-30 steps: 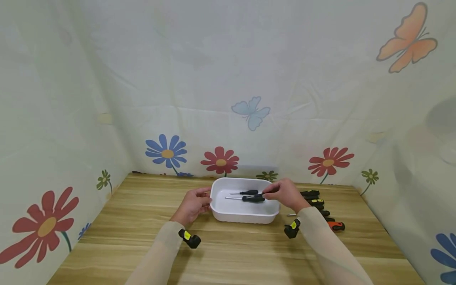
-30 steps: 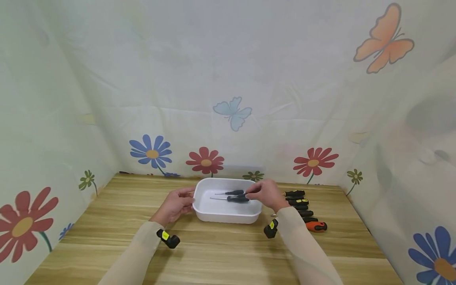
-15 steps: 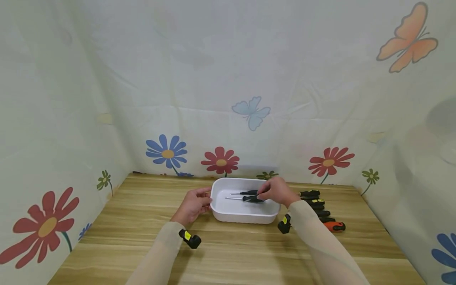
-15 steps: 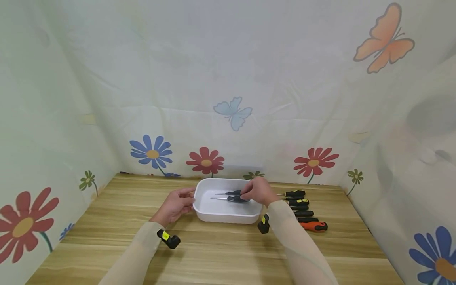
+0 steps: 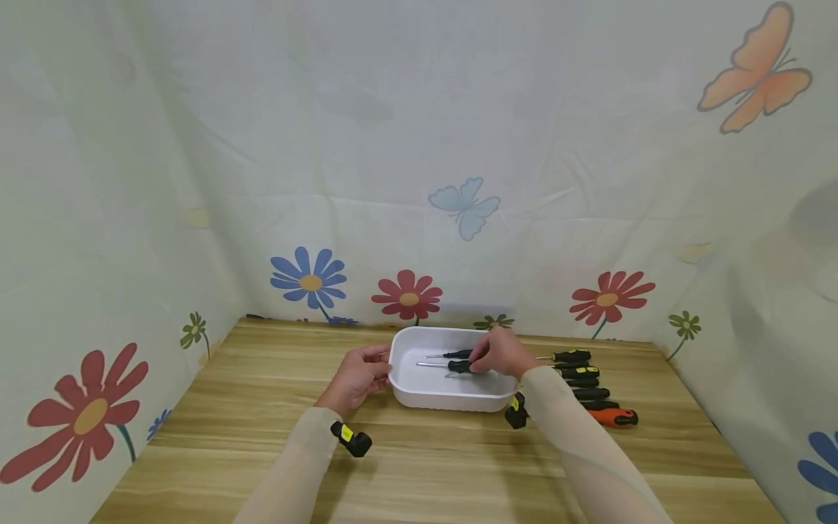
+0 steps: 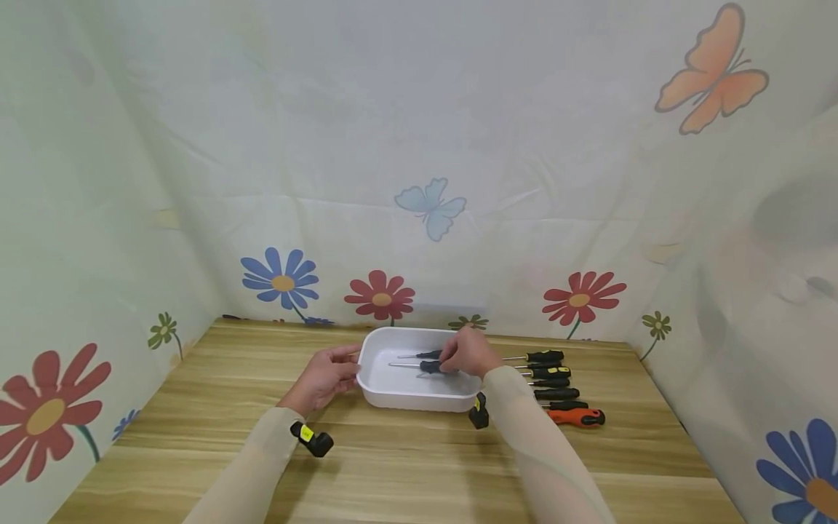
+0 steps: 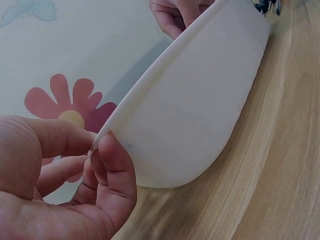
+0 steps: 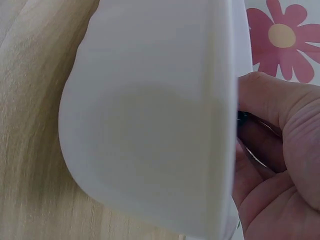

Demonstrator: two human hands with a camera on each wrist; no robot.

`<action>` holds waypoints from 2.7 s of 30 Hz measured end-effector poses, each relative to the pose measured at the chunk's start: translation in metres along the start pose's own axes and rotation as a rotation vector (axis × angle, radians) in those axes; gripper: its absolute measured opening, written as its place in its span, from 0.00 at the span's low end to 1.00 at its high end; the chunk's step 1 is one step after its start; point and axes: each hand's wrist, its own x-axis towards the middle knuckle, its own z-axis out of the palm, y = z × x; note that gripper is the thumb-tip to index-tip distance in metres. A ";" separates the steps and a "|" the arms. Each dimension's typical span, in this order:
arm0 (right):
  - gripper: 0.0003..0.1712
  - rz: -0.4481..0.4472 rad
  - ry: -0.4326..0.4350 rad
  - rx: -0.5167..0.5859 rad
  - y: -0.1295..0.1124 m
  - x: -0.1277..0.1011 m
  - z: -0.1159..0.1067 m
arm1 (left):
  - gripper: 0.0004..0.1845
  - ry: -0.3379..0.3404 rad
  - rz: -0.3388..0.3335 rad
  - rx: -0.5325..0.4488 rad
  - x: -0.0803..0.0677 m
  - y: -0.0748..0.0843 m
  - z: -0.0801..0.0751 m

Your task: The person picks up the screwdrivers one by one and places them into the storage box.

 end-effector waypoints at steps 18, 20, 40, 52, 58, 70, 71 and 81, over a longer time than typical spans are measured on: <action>0.06 0.021 -0.077 -0.166 -0.004 0.003 0.008 | 0.26 0.007 0.001 0.012 0.000 -0.001 0.001; 0.06 0.017 -0.079 -0.176 -0.004 0.003 0.008 | 0.26 0.010 0.003 0.014 0.000 -0.001 0.001; 0.07 0.035 -0.118 -0.218 -0.009 0.002 0.008 | 0.26 0.010 -0.003 0.023 -0.001 0.000 0.000; 0.09 -0.009 -0.104 -0.235 -0.010 0.000 0.009 | 0.27 0.000 0.010 0.013 0.001 -0.001 0.001; 0.09 -0.011 -0.095 -0.245 -0.009 0.002 0.010 | 0.27 0.000 0.019 0.009 0.001 -0.001 0.000; 0.08 0.040 -0.112 -0.251 -0.009 0.002 0.012 | 0.27 0.005 0.012 0.027 0.001 -0.002 0.000; 0.08 0.037 -0.109 -0.256 -0.008 0.002 0.012 | 0.27 0.005 0.013 0.025 0.001 -0.002 0.000; 0.08 0.032 -0.079 -0.254 -0.008 0.001 0.011 | 0.27 0.000 0.023 0.019 0.000 -0.001 0.000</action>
